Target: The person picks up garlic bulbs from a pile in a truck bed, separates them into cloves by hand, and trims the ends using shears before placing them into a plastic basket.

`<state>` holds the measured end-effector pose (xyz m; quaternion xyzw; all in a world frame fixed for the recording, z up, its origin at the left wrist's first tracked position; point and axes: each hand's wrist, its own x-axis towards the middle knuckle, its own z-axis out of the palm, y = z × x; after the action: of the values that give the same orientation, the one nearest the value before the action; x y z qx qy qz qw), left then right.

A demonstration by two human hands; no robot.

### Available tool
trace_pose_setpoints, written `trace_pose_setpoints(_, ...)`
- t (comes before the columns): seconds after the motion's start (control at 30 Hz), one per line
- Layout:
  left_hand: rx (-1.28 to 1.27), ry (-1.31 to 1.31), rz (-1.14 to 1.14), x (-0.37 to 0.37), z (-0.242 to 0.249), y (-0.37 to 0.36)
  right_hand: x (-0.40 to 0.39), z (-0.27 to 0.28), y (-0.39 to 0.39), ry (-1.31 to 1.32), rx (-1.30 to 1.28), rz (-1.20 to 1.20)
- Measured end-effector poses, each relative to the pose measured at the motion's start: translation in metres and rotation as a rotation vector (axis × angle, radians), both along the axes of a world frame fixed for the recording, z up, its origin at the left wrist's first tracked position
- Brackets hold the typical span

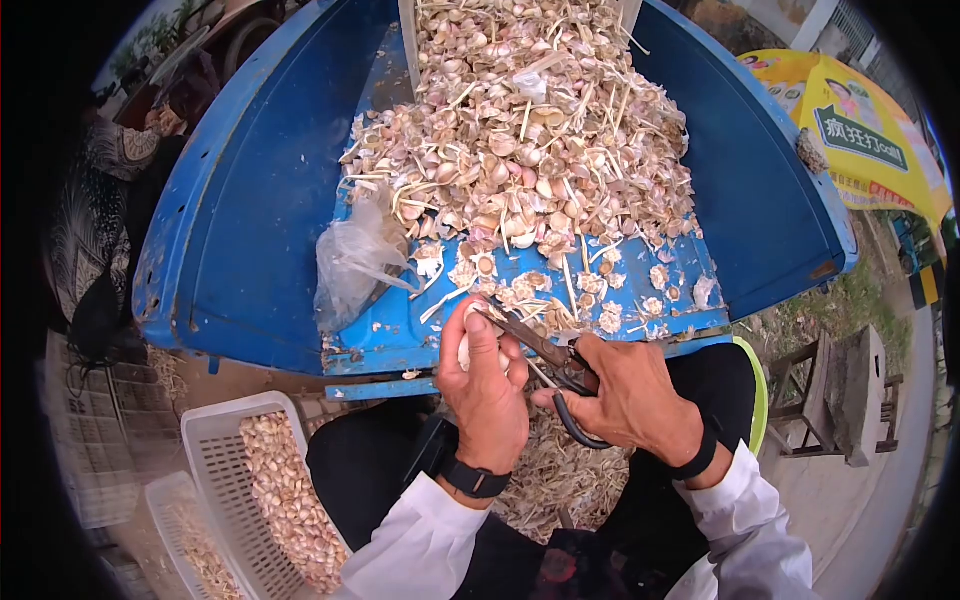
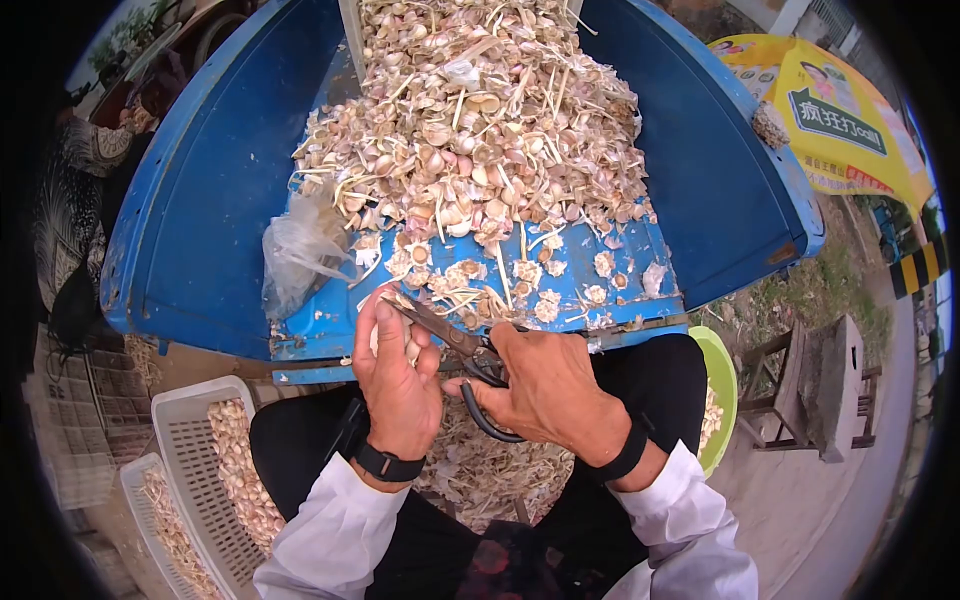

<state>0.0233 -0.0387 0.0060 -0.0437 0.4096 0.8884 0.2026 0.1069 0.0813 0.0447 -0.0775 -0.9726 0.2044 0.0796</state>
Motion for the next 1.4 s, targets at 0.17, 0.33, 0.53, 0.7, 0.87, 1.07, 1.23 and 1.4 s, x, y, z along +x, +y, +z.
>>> trace_pose_setpoints(0.17, -0.005, -0.016, -0.014, 0.001, 0.001, 0.002, 0.002, -0.006, 0.006, -0.095, -0.305, -0.003)
trace_pose_setpoints(0.33, 0.179, -0.105, -0.105, -0.001, -0.002, 0.004, 0.0, -0.016, 0.007, -0.172, -0.955, -0.109)
trace_pose_setpoints(0.53, 0.552, -0.114, -0.177, -0.034, 0.045, -0.053, 0.003, -0.033, 0.043, 0.003, -1.202, -0.25)
trace_pose_setpoints(0.7, 0.189, 0.295, 0.065, -0.047, 0.035, -0.215, 0.005, -0.031, 0.044, 0.088, -1.287, -0.278)
trace_pose_setpoints(0.87, -0.88, 0.115, 0.456, -0.02, -0.109, -0.419, 0.007, -0.028, 0.037, -0.004, -1.134, -0.215)
trace_pose_setpoints(1.07, -1.516, 0.237, 0.142, 0.009, -0.116, -0.425, -0.006, -0.02, 0.039, -0.12, -1.089, -0.222)
trace_pose_setpoints(1.23, -1.309, 0.772, 0.236, -0.032, 0.021, -0.248, -0.038, -0.017, 0.054, -0.004, -1.103, -0.222)
trace_pose_setpoints(1.4, -0.991, 1.223, 0.057, -0.134, 0.064, -0.033, -0.034, -0.029, 0.063, 0.01, -1.136, -0.245)
